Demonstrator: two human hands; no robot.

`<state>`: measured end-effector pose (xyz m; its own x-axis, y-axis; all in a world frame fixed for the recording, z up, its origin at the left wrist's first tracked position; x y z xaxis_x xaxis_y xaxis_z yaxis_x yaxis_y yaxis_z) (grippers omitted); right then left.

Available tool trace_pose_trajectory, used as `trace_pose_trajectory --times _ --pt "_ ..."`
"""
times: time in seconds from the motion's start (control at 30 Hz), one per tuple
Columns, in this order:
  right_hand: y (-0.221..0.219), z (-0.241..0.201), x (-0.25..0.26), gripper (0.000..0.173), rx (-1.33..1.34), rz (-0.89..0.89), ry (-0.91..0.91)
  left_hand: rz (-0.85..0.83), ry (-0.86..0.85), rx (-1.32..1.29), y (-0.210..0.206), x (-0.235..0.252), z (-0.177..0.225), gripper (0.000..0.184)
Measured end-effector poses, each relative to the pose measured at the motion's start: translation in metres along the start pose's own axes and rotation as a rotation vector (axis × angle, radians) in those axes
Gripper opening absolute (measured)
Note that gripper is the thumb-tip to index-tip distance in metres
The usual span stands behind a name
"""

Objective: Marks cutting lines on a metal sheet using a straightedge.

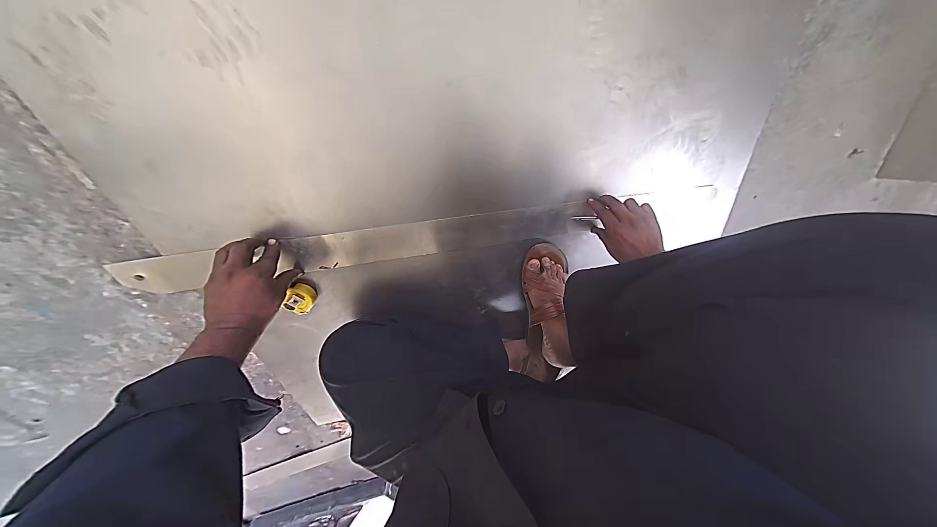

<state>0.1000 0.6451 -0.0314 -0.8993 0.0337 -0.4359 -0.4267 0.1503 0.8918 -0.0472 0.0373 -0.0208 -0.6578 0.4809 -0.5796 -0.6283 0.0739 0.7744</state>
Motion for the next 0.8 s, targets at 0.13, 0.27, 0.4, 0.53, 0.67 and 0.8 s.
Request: trace_pose_trajectory --times 0.13,0.27,0.4,0.53,0.67,0.8 --pt "0.0 0.0 0.002 0.045 0.001 0.017 -0.013 -0.05 0.114 0.016 0.001 0.002 0.003 0.049" --pt "-0.002 -0.001 0.002 0.044 0.0 0.009 -0.014 -0.034 0.319 -0.077 -0.002 -0.001 0.015 0.053" --pt "0.0 -0.002 0.001 0.044 -0.009 0.025 -0.005 -0.012 0.544 -0.163 -0.006 0.007 0.038 0.065" --pt "0.002 -0.004 0.002 0.042 -0.016 0.039 0.006 0.008 0.734 -0.284 -0.002 0.021 0.059 0.108" --pt "0.001 -0.004 0.002 0.042 -0.026 0.02 0.003 0.05 0.877 -0.32 -0.014 0.033 0.069 0.14" --pt "0.001 -0.004 0.003 0.043 0.001 -0.001 0.0 0.119 0.918 -0.417 -0.012 0.035 0.083 0.129"
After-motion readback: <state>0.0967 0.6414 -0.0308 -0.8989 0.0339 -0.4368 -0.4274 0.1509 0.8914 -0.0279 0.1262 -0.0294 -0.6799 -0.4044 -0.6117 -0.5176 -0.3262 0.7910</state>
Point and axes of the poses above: each hand's wrist, its own x-axis towards the middle knuckle, its own y-axis out of the back of the hand, z = x × y, the point moved 5 cm from there along x, towards the middle knuckle, and after that the axes turned 11 degrees about -y, right-handed, at the moved point
